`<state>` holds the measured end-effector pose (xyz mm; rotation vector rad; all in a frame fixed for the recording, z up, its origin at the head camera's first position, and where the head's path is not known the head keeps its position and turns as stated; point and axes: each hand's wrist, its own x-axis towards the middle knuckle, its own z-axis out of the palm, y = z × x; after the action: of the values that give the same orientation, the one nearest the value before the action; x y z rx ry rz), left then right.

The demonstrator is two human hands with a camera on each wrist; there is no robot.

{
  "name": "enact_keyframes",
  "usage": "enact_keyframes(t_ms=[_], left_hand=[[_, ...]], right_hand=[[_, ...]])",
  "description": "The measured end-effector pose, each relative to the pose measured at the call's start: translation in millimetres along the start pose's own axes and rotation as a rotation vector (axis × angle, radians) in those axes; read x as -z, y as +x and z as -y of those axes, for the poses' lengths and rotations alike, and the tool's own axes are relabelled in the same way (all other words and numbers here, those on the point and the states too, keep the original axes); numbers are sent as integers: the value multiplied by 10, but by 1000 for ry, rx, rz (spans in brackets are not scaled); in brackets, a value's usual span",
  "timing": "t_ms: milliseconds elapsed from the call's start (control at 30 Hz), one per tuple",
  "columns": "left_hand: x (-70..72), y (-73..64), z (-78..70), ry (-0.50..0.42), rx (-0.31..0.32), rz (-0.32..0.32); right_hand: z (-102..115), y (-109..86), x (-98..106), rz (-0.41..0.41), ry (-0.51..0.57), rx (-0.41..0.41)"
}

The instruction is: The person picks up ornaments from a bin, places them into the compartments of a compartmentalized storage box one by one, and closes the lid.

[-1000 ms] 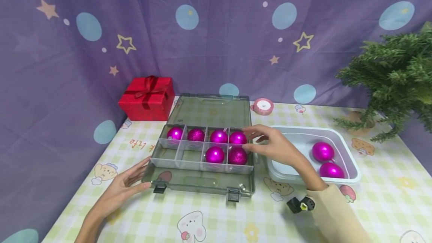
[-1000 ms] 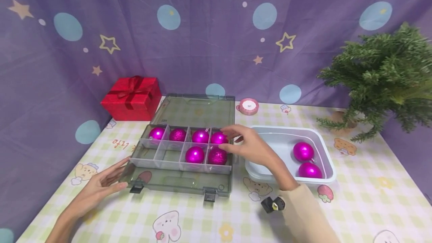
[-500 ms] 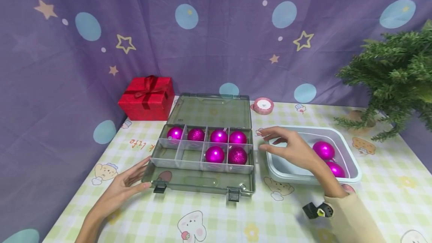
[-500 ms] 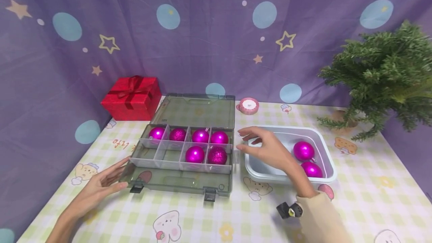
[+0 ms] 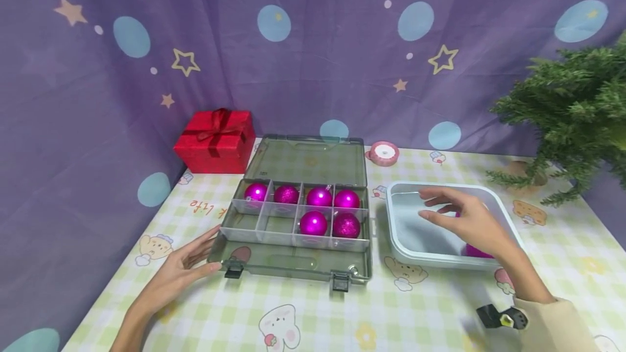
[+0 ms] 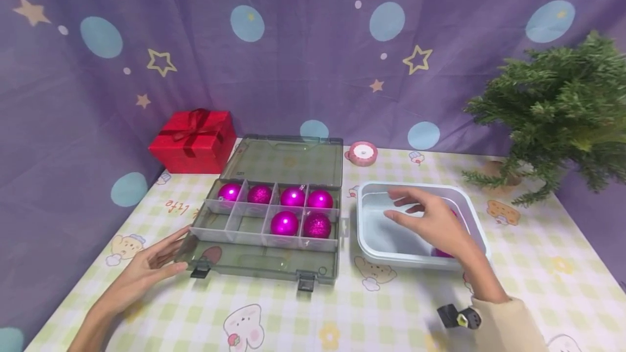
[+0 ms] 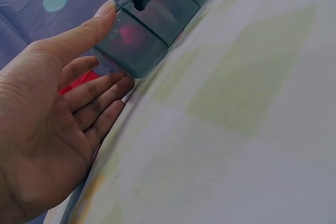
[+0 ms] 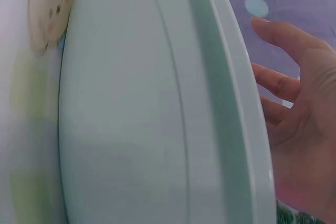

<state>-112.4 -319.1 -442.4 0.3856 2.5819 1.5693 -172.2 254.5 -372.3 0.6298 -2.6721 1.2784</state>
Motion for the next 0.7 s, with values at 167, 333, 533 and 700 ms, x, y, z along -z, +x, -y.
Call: enact_keyframes(t_ms=[167,333,533,700], left_hand=[[0,6,-12,0,13,2],[1,2,-3,7,10,-1],[5,1,5,19,18,-4],[2,6,-2,13,24,3]], right_hand=[[-117,-159,201,-19,-21,-40],[-219,-297,356,-21,-49,-70],[-311,-385,469,-30,-106,-100],[-333,-406,501,-17,-146,-135]])
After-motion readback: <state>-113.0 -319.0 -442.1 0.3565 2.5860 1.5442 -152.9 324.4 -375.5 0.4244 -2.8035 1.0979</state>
